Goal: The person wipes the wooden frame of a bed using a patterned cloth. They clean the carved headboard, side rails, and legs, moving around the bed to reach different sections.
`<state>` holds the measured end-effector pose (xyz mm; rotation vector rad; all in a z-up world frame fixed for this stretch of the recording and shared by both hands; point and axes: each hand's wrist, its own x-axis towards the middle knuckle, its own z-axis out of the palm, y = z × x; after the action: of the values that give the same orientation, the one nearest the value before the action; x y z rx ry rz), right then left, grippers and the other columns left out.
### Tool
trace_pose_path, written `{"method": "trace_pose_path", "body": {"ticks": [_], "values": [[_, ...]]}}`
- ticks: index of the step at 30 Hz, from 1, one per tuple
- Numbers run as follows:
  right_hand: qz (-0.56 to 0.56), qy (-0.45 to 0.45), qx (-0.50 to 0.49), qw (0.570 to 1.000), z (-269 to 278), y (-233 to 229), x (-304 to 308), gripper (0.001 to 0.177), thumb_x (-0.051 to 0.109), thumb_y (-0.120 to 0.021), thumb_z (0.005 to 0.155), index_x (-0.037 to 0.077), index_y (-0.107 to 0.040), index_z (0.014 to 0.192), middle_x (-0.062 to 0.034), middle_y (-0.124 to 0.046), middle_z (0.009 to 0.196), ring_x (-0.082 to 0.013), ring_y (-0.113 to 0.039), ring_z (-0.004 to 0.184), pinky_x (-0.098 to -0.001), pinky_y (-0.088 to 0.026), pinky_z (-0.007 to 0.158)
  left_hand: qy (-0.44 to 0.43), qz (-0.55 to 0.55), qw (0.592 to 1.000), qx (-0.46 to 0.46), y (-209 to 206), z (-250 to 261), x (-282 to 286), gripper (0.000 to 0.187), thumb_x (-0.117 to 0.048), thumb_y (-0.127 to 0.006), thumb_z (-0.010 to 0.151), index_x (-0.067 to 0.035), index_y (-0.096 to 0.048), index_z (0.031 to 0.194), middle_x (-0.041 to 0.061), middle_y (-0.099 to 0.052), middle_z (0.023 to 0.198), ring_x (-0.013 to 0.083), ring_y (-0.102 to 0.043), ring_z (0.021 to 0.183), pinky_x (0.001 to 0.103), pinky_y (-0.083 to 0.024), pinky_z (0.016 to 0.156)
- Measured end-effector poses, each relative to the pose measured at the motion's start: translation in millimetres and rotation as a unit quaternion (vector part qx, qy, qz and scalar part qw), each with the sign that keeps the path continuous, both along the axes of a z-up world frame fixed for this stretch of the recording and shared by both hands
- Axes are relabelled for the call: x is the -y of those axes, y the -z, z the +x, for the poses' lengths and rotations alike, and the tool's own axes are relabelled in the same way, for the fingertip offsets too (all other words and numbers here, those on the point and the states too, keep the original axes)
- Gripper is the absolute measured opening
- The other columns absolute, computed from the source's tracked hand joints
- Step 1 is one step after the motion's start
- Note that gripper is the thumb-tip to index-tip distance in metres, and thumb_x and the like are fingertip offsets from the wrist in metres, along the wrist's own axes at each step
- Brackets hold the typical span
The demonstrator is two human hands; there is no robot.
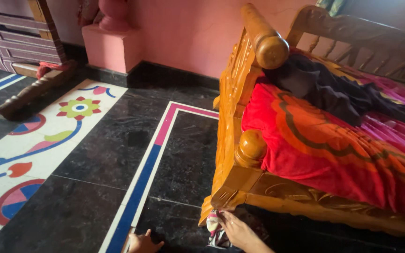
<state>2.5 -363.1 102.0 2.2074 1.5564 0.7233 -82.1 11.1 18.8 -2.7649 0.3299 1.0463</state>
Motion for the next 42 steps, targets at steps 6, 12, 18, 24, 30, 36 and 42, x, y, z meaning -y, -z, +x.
{"method": "trace_pose_path", "body": {"ticks": [6, 12, 18, 24, 30, 36, 42], "values": [[-0.019, -0.020, -0.121, 0.992, -6, -18, -10, 0.052, 0.012, -0.052, 0.091, -0.009, -0.056, 0.139, -0.0231, -0.058, 0.146, -0.0331, -0.053, 0.136, -0.0432, -0.038, 0.114, -0.004, -0.008, 1.000, -0.014, 4, -8, 3, 0.056, -0.054, -0.048, 0.102, -0.053, -0.034, 0.156, 0.025, -0.021, 0.168, 0.0439, -0.051, 0.136, 0.073, -0.035, 0.103], [0.067, -0.109, -0.072, 0.989, -28, -60, -37, 0.031, 0.011, -0.059, 0.093, -0.004, -0.069, 0.117, -0.0184, -0.068, 0.132, -0.0276, -0.064, 0.129, -0.0349, -0.057, 0.086, 0.042, -0.017, 0.998, 0.032, 13, -14, 12, 0.054, -0.046, -0.054, 0.103, -0.047, -0.040, 0.155, 0.021, -0.036, 0.159, 0.0430, -0.052, 0.133, 0.072, -0.031, 0.106], [0.082, -0.192, -0.048, 0.977, -55, -102, -51, 0.026, 0.011, -0.061, 0.094, 0.000, -0.075, 0.112, -0.0141, -0.072, 0.129, -0.0247, -0.066, 0.129, -0.0284, -0.055, 0.068, 0.018, -0.040, 0.999, 0.025, -4, -30, 18, 0.073, -0.041, -0.070, 0.090, -0.044, -0.040, 0.156, 0.013, -0.051, 0.146, 0.0363, -0.057, 0.128, 0.056, -0.045, 0.098], [0.011, -0.180, -0.103, 0.978, -69, -62, -37, 0.017, 0.012, -0.063, 0.084, -0.001, -0.071, 0.090, -0.0151, -0.071, 0.108, -0.0246, -0.067, 0.100, -0.0301, -0.051, 0.062, 0.042, -0.036, 0.997, 0.048, -31, -26, 33, 0.060, -0.037, -0.080, 0.080, -0.029, -0.063, 0.136, 0.009, -0.068, 0.124, 0.0320, -0.065, 0.119, 0.051, -0.050, 0.092], [0.000, -0.110, -0.092, 0.990, -63, -44, -30, 0.018, 0.020, -0.064, 0.075, 0.003, -0.069, 0.078, -0.0152, -0.066, 0.091, -0.0277, -0.063, 0.088, -0.0363, -0.052, 0.072, 0.095, -0.034, 0.992, 0.075, -28, -24, 54, 0.032, -0.033, -0.081, 0.082, -0.017, -0.077, 0.110, 0.008, -0.070, 0.117, 0.0305, -0.066, 0.114, 0.052, -0.050, 0.088], [0.000, 0.079, -0.015, 0.997, -40, -3, -51, 0.033, 0.026, -0.064, 0.081, -0.004, -0.070, 0.093, -0.0184, -0.069, 0.090, -0.0285, -0.064, 0.085, -0.0384, -0.052, 0.072, 0.120, -0.100, 0.980, 0.122, -3, -38, 38, 0.020, -0.028, -0.075, 0.086, -0.015, -0.080, 0.101, 0.008, -0.072, 0.109, 0.0295, -0.068, 0.107, 0.045, -0.052, 0.080], [-0.072, 0.204, -0.054, 0.975, -20, 40, -72, 0.025, 0.014, -0.060, 0.087, -0.002, -0.068, 0.106, -0.0150, -0.070, 0.091, -0.0279, -0.067, 0.085, -0.0390, -0.054, 0.070, 0.205, -0.123, 0.950, 0.202, 14, -56, 14, 0.016, -0.022, -0.068, 0.089, -0.013, -0.081, 0.090, 0.008, -0.074, 0.102, 0.0323, -0.069, 0.103, 0.050, -0.052, 0.077]]}}
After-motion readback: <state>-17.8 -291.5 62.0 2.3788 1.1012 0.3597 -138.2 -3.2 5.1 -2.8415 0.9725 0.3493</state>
